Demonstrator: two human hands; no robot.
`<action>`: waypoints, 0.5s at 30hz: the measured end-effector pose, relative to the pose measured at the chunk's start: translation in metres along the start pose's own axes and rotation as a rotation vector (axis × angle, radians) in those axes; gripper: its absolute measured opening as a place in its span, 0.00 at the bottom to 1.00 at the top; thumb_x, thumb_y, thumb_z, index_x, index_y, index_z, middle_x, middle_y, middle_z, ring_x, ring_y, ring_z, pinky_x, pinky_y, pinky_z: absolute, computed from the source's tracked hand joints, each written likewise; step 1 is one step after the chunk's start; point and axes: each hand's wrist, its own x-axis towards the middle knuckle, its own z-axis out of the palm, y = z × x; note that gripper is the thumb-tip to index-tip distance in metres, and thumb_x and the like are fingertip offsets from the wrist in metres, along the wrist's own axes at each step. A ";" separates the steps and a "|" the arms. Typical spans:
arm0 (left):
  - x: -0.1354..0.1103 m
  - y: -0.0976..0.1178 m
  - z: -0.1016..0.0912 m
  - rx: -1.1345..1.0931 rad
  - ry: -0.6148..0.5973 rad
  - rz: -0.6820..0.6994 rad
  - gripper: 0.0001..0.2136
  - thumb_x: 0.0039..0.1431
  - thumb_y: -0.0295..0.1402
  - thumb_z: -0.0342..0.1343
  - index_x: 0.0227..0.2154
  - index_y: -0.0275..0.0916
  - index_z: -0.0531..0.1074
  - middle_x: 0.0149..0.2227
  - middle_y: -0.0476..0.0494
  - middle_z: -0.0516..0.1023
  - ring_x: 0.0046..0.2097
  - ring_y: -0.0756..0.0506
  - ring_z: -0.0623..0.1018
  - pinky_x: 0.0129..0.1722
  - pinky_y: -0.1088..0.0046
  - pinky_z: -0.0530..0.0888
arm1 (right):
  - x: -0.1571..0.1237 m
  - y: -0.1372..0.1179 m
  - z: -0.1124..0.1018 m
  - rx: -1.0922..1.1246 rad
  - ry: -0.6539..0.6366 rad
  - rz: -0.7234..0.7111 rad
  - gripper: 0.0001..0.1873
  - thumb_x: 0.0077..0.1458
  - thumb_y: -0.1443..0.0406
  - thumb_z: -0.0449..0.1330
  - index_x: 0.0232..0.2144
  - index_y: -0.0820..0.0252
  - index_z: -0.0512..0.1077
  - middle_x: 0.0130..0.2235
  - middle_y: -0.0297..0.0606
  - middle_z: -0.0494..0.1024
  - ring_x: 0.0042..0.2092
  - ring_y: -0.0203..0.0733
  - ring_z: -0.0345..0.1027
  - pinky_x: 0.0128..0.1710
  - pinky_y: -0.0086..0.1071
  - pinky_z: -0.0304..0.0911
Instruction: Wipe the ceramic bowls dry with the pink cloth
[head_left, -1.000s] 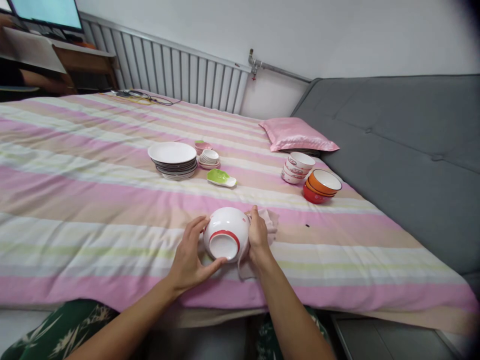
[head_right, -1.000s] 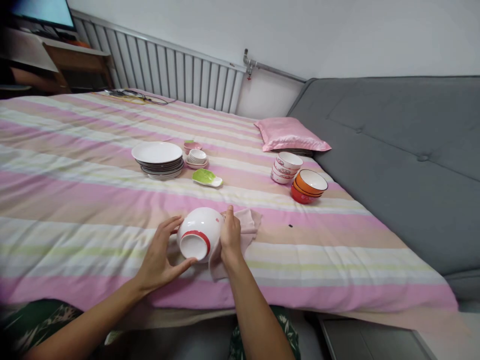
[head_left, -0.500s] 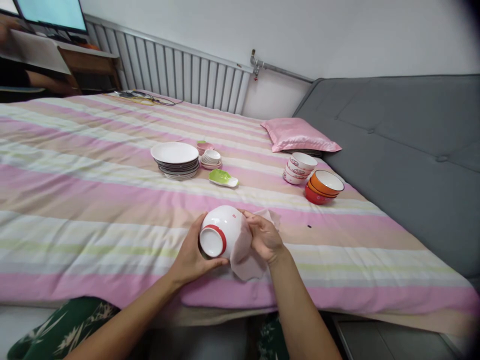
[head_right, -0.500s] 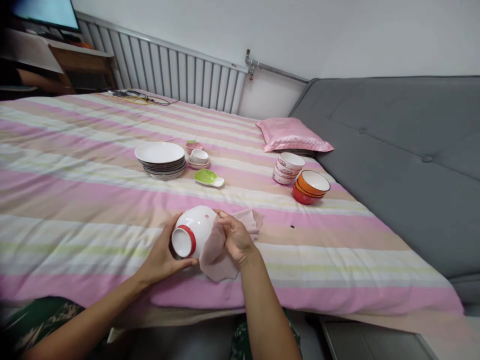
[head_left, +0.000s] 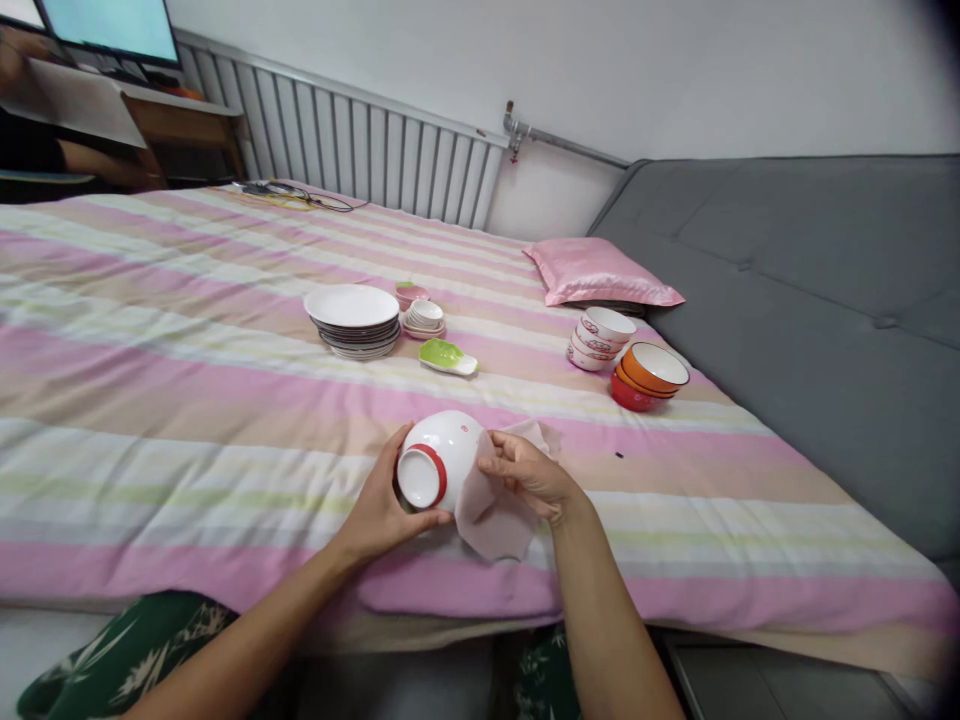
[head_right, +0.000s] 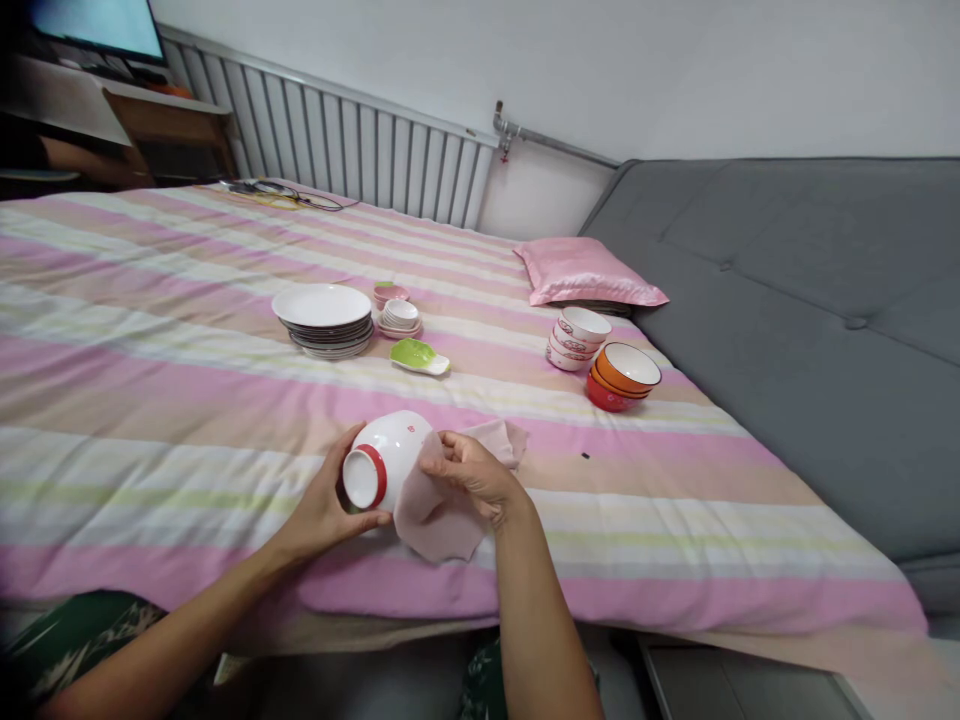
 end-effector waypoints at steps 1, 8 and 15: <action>0.000 0.000 0.000 -0.005 0.003 -0.002 0.49 0.39 0.45 0.69 0.61 0.39 0.48 0.63 0.30 0.56 0.63 0.32 0.60 0.60 0.49 0.61 | 0.000 0.001 0.000 -0.022 0.017 -0.003 0.21 0.44 0.60 0.69 0.41 0.59 0.72 0.40 0.36 0.76 0.41 0.38 0.70 0.40 0.28 0.63; 0.002 -0.001 0.001 -0.020 0.021 -0.046 0.49 0.39 0.45 0.69 0.62 0.40 0.48 0.62 0.30 0.56 0.63 0.31 0.60 0.60 0.47 0.60 | 0.003 0.002 -0.001 -0.174 0.127 -0.102 0.19 0.44 0.57 0.69 0.36 0.61 0.73 0.34 0.34 0.74 0.35 0.35 0.67 0.34 0.26 0.60; 0.000 -0.001 0.001 -0.031 -0.001 -0.027 0.50 0.41 0.46 0.67 0.63 0.41 0.45 0.63 0.30 0.54 0.64 0.30 0.58 0.60 0.46 0.60 | 0.002 0.002 0.007 -0.078 0.011 -0.060 0.21 0.45 0.53 0.67 0.38 0.60 0.73 0.37 0.35 0.75 0.36 0.37 0.67 0.36 0.28 0.61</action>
